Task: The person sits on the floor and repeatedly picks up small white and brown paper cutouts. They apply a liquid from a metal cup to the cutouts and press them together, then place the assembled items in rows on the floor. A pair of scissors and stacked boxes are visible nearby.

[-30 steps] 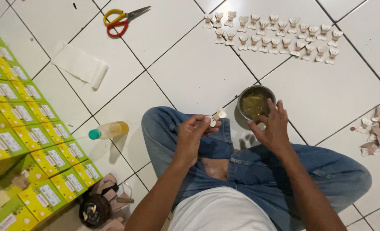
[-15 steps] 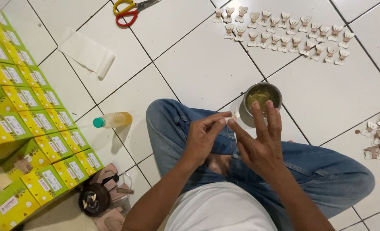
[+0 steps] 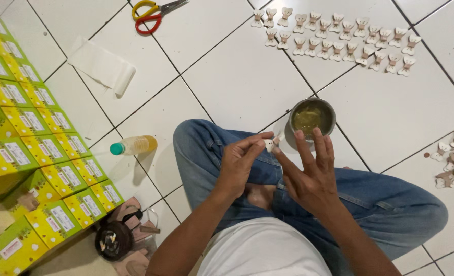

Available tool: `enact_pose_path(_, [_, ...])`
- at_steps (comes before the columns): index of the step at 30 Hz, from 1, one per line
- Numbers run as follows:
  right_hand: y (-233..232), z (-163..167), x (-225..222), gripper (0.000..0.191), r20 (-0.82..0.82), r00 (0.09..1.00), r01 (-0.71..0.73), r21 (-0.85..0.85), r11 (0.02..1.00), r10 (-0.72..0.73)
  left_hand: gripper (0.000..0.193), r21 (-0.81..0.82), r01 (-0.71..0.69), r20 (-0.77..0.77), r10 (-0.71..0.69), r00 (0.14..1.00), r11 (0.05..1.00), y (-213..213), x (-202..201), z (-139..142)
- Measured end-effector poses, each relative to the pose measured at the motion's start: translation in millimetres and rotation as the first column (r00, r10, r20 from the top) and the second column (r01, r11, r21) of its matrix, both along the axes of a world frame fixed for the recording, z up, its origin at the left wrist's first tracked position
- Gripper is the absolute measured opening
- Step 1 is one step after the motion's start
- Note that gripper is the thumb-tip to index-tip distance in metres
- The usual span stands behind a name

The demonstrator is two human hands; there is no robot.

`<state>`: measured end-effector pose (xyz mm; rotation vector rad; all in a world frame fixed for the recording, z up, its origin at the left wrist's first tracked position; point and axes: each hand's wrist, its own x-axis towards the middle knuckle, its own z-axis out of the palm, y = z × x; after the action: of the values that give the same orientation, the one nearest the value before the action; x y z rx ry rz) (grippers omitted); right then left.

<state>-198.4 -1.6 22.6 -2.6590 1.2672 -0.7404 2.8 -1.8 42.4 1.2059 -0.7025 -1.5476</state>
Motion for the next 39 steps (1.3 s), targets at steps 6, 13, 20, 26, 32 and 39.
enact_pose_path(6, [-29.6, -60.3, -36.5, 0.034, -0.08, 0.968, 0.25, 0.274, 0.929, -0.237, 0.032, 0.104, 0.004, -0.127, 0.009, 0.992, 0.995, -2.9, 5.5, -4.6])
enact_pose_path(13, [-57.4, -135.7, -60.9, 0.03, -0.37, 0.912, 0.318, 0.365, 0.875, -0.177, 0.031, 0.128, 0.029, -0.147, -0.01, 0.989, 0.991, -1.5, 6.4, -9.4])
enact_pose_path(20, [-51.4, -89.5, -42.9, 0.028, -0.192, 0.954, 0.294, 0.429, 0.854, -0.232, 0.03, 0.105, 0.014, -0.101, -0.004, 0.995, 0.994, -0.1, 5.4, -12.8])
enact_pose_path(26, [-1.9, 2.8, -8.3, 0.04, 0.299, 0.947, 0.019, 0.302, 0.953, -0.114, 0.026, 0.073, 0.014, 0.052, -0.018, 0.998, 0.997, -0.2, -1.0, -13.9])
enact_pose_path(32, [-7.5, 19.8, 6.5, 0.052, 0.133, 0.991, 0.012, 0.101, 0.995, -0.025, 0.027, 0.011, 0.053, 0.023, -0.053, 0.998, 0.999, 4.1, -2.4, -13.5])
enact_pose_path(39, [2.8, 11.9, 4.2, 0.056, 0.135, 0.989, 0.045, 0.101, 0.994, -0.059, 0.026, 0.013, 0.032, -0.002, -0.032, 0.999, 0.999, 2.8, -3.9, -17.8])
